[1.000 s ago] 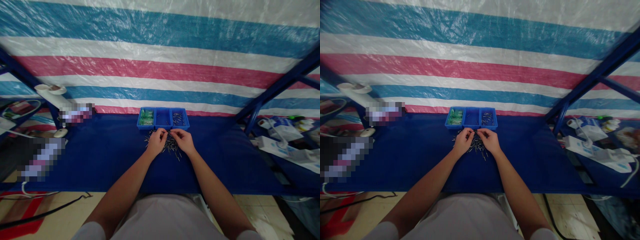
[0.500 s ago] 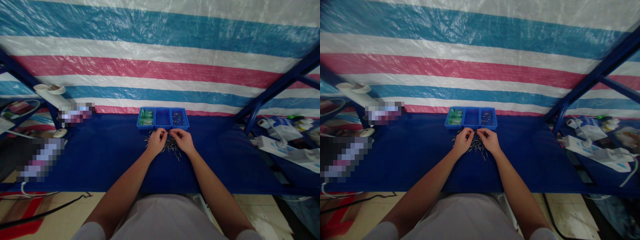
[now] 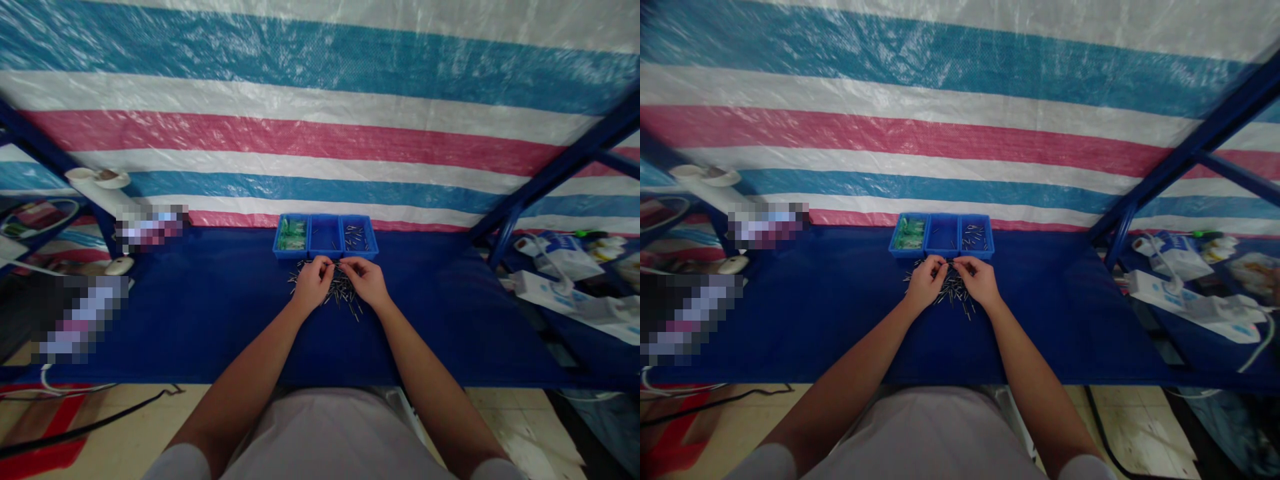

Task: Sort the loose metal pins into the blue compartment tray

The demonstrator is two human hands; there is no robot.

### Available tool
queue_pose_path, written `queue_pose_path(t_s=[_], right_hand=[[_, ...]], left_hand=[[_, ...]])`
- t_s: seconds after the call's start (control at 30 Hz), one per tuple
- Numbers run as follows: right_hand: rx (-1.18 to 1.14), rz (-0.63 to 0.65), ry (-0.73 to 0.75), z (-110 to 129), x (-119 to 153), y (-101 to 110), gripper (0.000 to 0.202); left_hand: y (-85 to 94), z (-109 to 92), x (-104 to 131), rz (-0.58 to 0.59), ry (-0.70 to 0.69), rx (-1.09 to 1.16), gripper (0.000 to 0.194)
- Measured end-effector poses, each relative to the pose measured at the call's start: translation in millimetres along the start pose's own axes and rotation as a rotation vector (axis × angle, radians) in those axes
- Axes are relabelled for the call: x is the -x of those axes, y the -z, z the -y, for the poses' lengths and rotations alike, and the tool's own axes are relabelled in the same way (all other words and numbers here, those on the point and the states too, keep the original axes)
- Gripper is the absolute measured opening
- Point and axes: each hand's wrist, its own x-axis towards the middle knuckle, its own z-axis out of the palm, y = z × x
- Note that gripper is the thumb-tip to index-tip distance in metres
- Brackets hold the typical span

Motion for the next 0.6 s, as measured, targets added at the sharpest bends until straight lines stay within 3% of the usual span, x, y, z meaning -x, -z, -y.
queue_pose_path(t_s=[0.6], right_hand=[[0.024, -0.008, -0.001, 2.1, 0.0, 0.4, 0.022]], left_hand=[[-0.6, 0.9, 0.2, 0.004, -0.013, 0.003, 0.016]])
